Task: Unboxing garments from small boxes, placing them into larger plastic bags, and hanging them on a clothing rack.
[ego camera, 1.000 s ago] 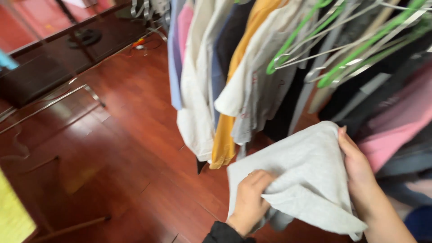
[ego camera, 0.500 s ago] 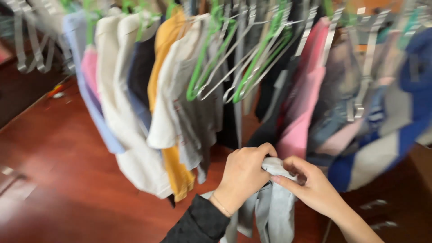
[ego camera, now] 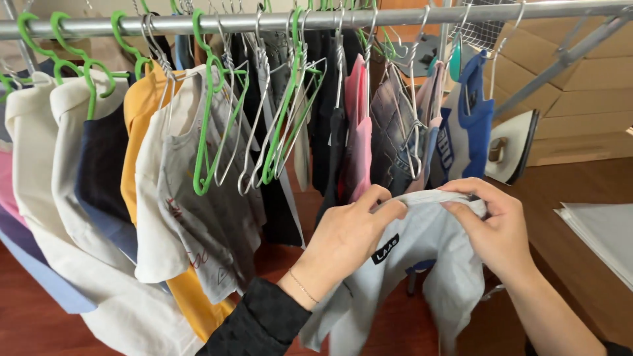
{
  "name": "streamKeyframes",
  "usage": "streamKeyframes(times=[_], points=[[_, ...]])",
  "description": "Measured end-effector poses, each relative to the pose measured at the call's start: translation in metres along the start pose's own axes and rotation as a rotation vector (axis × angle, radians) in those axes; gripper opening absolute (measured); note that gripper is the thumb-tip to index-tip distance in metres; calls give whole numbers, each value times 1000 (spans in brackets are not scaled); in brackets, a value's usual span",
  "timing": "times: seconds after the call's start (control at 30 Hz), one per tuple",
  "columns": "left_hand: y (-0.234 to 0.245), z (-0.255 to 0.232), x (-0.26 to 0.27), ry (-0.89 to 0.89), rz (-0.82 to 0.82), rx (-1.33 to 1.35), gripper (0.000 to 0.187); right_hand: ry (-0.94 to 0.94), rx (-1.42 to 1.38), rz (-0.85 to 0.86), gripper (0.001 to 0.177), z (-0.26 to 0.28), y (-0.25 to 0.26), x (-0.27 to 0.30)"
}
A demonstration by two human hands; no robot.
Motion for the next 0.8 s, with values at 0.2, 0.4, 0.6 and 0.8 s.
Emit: streamKeyframes(times=[0.2,0.4,0.6,0.8], points=[[2,6,28,42,-149,-270,54,49,-29,-44,13,1,2,4],[29,27,78,223,-248,-429,50,31,-88,78,12,20,-27,6],[46,67,142,504,-103,-541,48,10,-237,127,13,19,-51,-2],[88,73,180,1086,-91,-299,51,435,-249,601,15,63,-94,10]])
Point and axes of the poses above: each hand's wrist, its own x-axis away from the middle knuckle, its own y-axis out of the back of the hand, z = x × y, the point moved 6 cm from there along -x, towards the middle knuckle, and after that the axes turned 14 degrees about x, right-handed, at the moved point
